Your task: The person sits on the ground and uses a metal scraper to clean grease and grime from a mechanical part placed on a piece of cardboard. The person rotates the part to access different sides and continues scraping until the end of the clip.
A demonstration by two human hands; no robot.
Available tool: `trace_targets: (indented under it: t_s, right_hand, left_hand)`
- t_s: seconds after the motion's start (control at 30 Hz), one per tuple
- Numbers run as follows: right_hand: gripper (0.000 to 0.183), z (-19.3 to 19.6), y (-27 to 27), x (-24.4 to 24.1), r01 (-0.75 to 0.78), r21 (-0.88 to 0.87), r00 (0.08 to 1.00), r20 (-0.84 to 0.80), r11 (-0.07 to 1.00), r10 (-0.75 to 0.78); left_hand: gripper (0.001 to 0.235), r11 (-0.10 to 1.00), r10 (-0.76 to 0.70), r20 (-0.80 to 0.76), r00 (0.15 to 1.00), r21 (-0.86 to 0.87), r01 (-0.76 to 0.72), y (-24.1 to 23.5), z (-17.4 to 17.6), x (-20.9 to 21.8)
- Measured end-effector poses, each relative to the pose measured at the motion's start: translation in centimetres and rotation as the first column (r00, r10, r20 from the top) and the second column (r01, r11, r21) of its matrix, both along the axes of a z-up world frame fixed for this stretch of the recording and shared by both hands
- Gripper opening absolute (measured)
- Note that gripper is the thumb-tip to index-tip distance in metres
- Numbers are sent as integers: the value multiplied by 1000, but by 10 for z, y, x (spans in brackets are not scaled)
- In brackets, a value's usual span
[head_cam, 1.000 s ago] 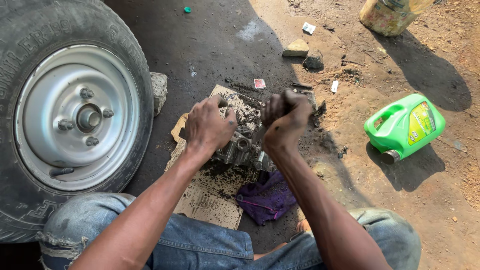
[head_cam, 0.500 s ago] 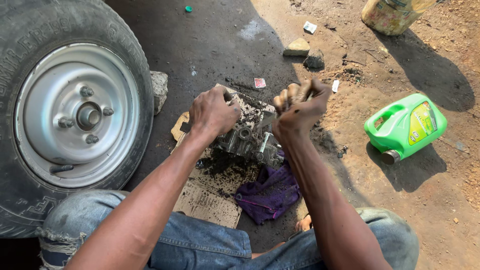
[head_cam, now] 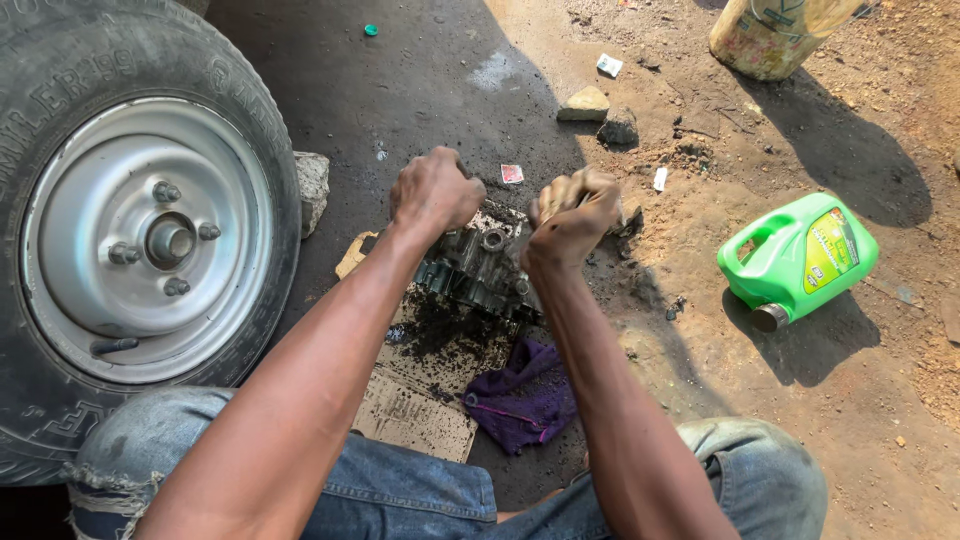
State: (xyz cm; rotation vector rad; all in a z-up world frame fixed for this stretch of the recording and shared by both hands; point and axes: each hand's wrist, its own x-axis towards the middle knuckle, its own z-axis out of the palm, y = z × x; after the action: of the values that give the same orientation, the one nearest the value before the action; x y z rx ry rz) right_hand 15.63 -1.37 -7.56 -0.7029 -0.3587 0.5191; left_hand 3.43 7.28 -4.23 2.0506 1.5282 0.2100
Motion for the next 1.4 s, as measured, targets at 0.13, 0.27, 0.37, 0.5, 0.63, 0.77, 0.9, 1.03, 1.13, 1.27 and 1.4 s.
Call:
trace_targets:
  t_s: [0.13, 0.27, 0.37, 0.5, 0.63, 0.77, 0.9, 1.03, 1.13, 1.27, 1.4]
  right_hand:
    - [41, 25, -2, 23, 38, 55, 997, -62, 998, -35]
    - [41, 23, 4, 17, 63, -1, 987, -146, 998, -63]
    - [36, 22, 0, 38, 90, 23, 990, -110, 996, -87]
    - [22, -11, 14, 2, 212, -96, 963, 191, 973, -191]
    - [31, -7, 11, 19, 93, 57, 996, 6, 994, -94]
    - [39, 2, 18, 24, 98, 68, 993, -65, 993, -94]
    - [31, -2, 13, 10, -36, 44, 999, 19, 998, 36]
    - [40, 16, 12, 19, -28, 92, 993, -112, 995, 39]
    - [35, 11, 10, -2, 32, -32, 993, -115, 999, -36]
    - [37, 14, 8, 22, -10, 132, 999, -46, 991, 17]
    - [33, 5, 14, 0, 9, -14, 999, -38, 1000, -10]
  left_hand:
    - [25, 1000, 14, 1, 1000, 17, -14, 11, -8, 9]
    - [22, 1000, -6, -40, 999, -8, 6, 24, -8, 17]
    - [20, 999, -11, -46, 999, -39, 9, 22, -11, 17]
    - [24, 998, 20, -52, 998, 56, -17, 21, -8, 19]
    - [18, 1000, -1, -56, 998, -17, 0, 19, -7, 15]
    - [21, 999, 12, -77, 997, -32, -14, 23, -1, 21]
    - [23, 999, 1, -54, 999, 35, 1, 17, 0, 15]
    - [29, 1000, 10, -64, 998, 1, -10, 17, 2, 17]
    - [25, 1000, -3, -45, 999, 21, 4, 15, -4, 16]
    - [14, 1000, 1, -34, 999, 17, -1, 20, -12, 15]
    - [14, 1000, -8, -110, 994, 28, 11, 21, -13, 20]
